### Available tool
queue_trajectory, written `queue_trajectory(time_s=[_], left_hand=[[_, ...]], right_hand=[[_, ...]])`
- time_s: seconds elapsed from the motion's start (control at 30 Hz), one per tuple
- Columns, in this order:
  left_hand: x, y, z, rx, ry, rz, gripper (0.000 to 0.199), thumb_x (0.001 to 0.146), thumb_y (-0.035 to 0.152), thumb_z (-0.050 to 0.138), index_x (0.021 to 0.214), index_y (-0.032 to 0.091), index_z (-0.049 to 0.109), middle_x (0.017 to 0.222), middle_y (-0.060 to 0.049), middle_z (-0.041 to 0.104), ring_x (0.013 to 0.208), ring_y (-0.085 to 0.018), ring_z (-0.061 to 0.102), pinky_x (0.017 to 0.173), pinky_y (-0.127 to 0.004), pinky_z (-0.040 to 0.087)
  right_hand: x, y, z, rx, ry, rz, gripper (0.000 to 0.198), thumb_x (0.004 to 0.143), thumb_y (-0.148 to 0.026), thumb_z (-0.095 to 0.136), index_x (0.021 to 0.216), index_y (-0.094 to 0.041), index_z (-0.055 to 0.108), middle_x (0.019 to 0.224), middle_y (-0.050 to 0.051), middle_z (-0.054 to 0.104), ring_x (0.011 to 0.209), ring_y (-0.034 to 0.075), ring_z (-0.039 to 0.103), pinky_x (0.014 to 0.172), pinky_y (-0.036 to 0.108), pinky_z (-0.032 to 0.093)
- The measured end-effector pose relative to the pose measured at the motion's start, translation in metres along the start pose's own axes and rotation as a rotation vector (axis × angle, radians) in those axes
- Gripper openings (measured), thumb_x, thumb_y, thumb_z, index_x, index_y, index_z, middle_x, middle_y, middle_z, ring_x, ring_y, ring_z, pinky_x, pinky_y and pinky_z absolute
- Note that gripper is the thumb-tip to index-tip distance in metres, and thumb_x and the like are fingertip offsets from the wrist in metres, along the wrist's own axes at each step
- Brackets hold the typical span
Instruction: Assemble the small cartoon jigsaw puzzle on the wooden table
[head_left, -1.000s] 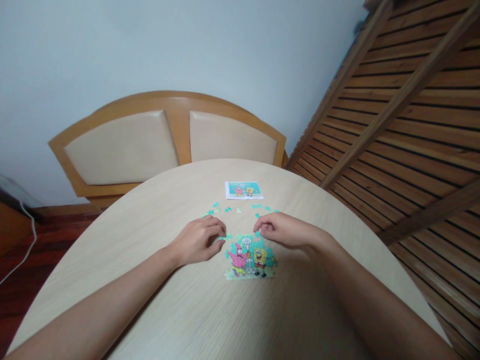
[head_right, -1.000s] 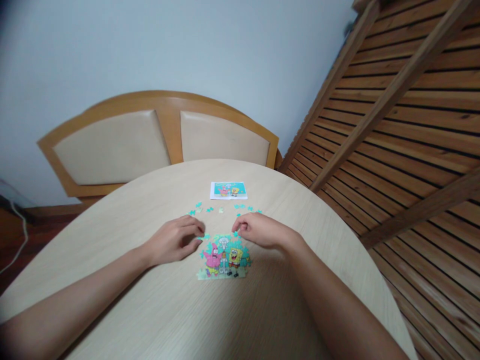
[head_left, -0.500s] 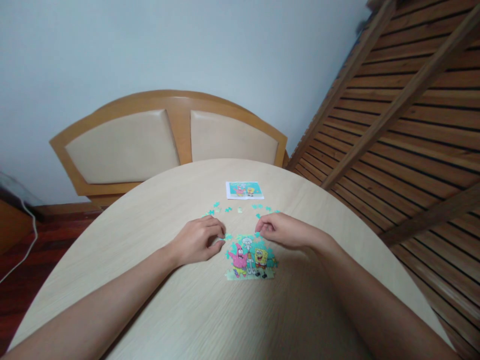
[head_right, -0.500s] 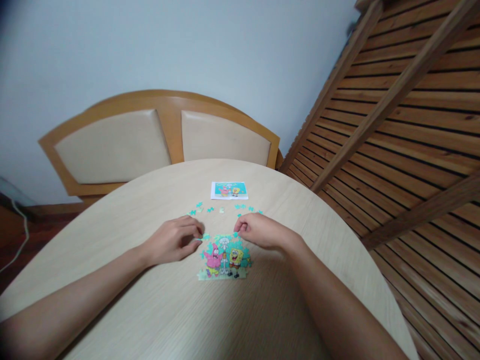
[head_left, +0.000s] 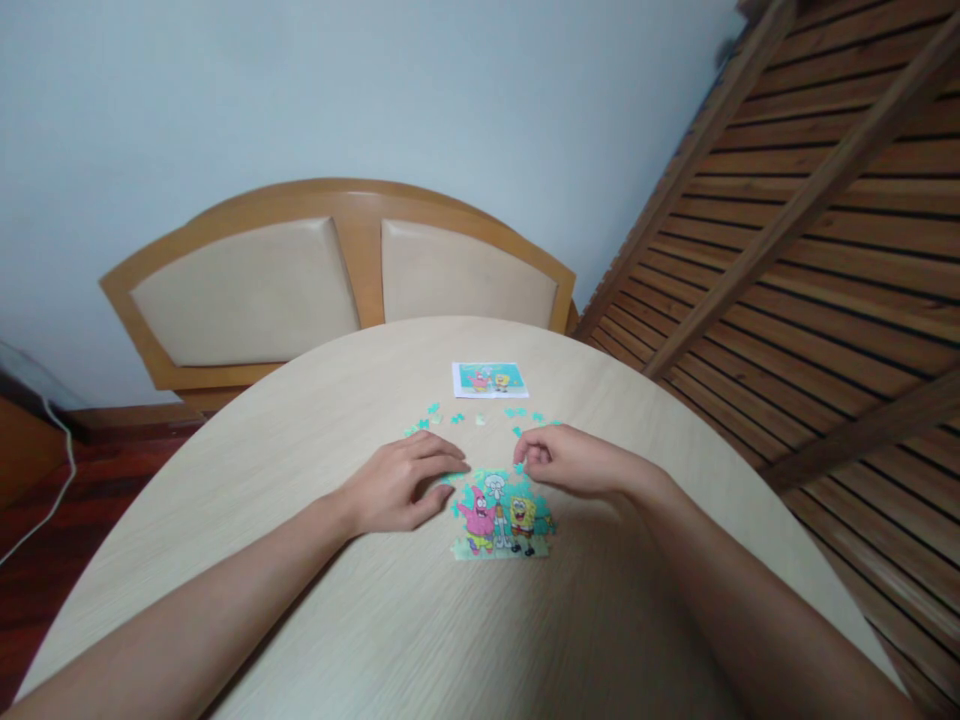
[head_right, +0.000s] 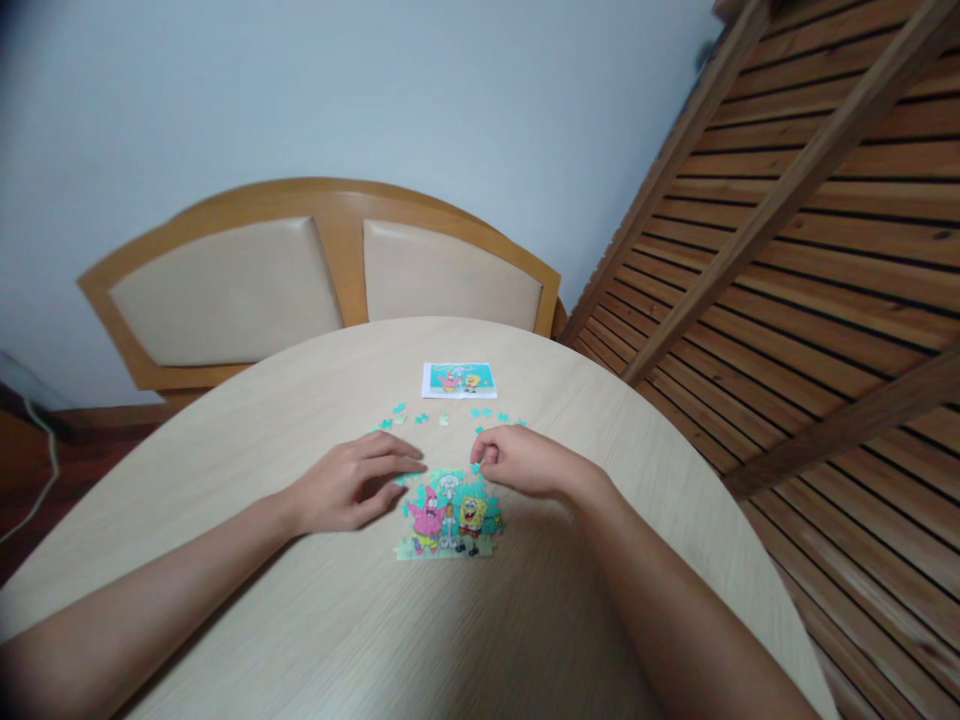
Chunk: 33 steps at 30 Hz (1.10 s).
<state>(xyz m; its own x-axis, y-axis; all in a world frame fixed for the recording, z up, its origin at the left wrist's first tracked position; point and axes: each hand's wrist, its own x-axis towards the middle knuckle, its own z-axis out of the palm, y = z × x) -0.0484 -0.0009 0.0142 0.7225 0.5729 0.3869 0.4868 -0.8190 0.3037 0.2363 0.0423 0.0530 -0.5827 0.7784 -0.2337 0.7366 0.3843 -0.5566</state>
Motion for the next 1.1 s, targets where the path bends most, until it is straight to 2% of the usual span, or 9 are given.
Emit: queue_trajectory(time_s=[0.1, 0.2, 0.4, 0.47, 0.6, 0.97, 1.1], left_hand=[[0.001, 0.002, 0.0, -0.029, -0.067, 0.115, 0.038, 0.093, 0.025, 0.053, 0.13, 0.024, 0.061, 0.135, -0.009, 0.061, 0.122, -0.026, 0.058, 0.104, -0.045, 0.05], [0.001, 0.003, 0.001, -0.04, -0.12, 0.166, 0.037, 0.092, 0.025, 0.054, 0.128, 0.024, 0.063, 0.135, -0.008, 0.062, 0.124, -0.026, 0.058, 0.108, -0.045, 0.047], [0.0, 0.002, 0.002, -0.053, -0.132, 0.176, 0.036, 0.091, 0.027, 0.055, 0.126, 0.024, 0.065, 0.132, -0.009, 0.064, 0.12, -0.026, 0.061, 0.105, -0.046, 0.051], [0.0, 0.002, 0.002, -0.053, -0.132, 0.179, 0.037, 0.091, 0.027, 0.055, 0.127, 0.024, 0.064, 0.132, -0.009, 0.064, 0.121, -0.026, 0.061, 0.105, -0.047, 0.051], [0.0, 0.002, 0.002, -0.051, -0.135, 0.17, 0.036, 0.091, 0.028, 0.056, 0.126, 0.024, 0.065, 0.132, -0.009, 0.064, 0.12, -0.026, 0.061, 0.106, -0.046, 0.05], [0.0, 0.002, 0.003, -0.052, -0.129, 0.17, 0.036, 0.09, 0.027, 0.057, 0.124, 0.023, 0.066, 0.132, -0.01, 0.065, 0.12, -0.026, 0.061, 0.106, -0.045, 0.05], [0.0, 0.002, 0.002, -0.057, -0.125, 0.166, 0.036, 0.09, 0.027, 0.057, 0.124, 0.023, 0.066, 0.131, -0.009, 0.065, 0.12, -0.026, 0.062, 0.105, -0.046, 0.051]], right_hand=[[-0.001, 0.001, -0.002, -0.003, 0.009, 0.025, 0.018, 0.075, -0.014, 0.058, 0.088, -0.014, 0.071, 0.072, 0.002, 0.068, 0.065, 0.015, 0.058, 0.056, 0.022, 0.039], [-0.002, 0.004, -0.003, 0.014, -0.002, 0.062, 0.016, 0.076, -0.019, 0.059, 0.086, -0.014, 0.07, 0.075, 0.004, 0.071, 0.066, 0.016, 0.061, 0.056, 0.023, 0.041], [-0.003, 0.006, -0.006, -0.007, -0.016, 0.089, 0.013, 0.073, -0.02, 0.056, 0.078, -0.015, 0.067, 0.068, 0.001, 0.067, 0.061, 0.015, 0.056, 0.052, 0.023, 0.036], [-0.003, 0.006, -0.007, -0.047, -0.023, 0.098, 0.009, 0.072, -0.019, 0.054, 0.069, -0.016, 0.063, 0.06, -0.001, 0.06, 0.056, 0.013, 0.05, 0.05, 0.023, 0.033], [-0.003, 0.006, -0.008, -0.12, -0.042, 0.126, 0.016, 0.072, -0.02, 0.053, 0.056, -0.019, 0.051, 0.05, -0.004, 0.047, 0.05, 0.011, 0.041, 0.048, 0.025, 0.027], [-0.007, 0.001, -0.012, -0.141, -0.071, 0.172, 0.018, 0.072, -0.017, 0.053, 0.055, -0.019, 0.047, 0.05, -0.006, 0.043, 0.051, 0.01, 0.038, 0.049, 0.025, 0.025], [-0.007, 0.002, -0.012, -0.134, -0.067, 0.178, 0.018, 0.071, -0.017, 0.054, 0.054, -0.019, 0.048, 0.05, -0.005, 0.045, 0.051, 0.01, 0.039, 0.05, 0.025, 0.025]])
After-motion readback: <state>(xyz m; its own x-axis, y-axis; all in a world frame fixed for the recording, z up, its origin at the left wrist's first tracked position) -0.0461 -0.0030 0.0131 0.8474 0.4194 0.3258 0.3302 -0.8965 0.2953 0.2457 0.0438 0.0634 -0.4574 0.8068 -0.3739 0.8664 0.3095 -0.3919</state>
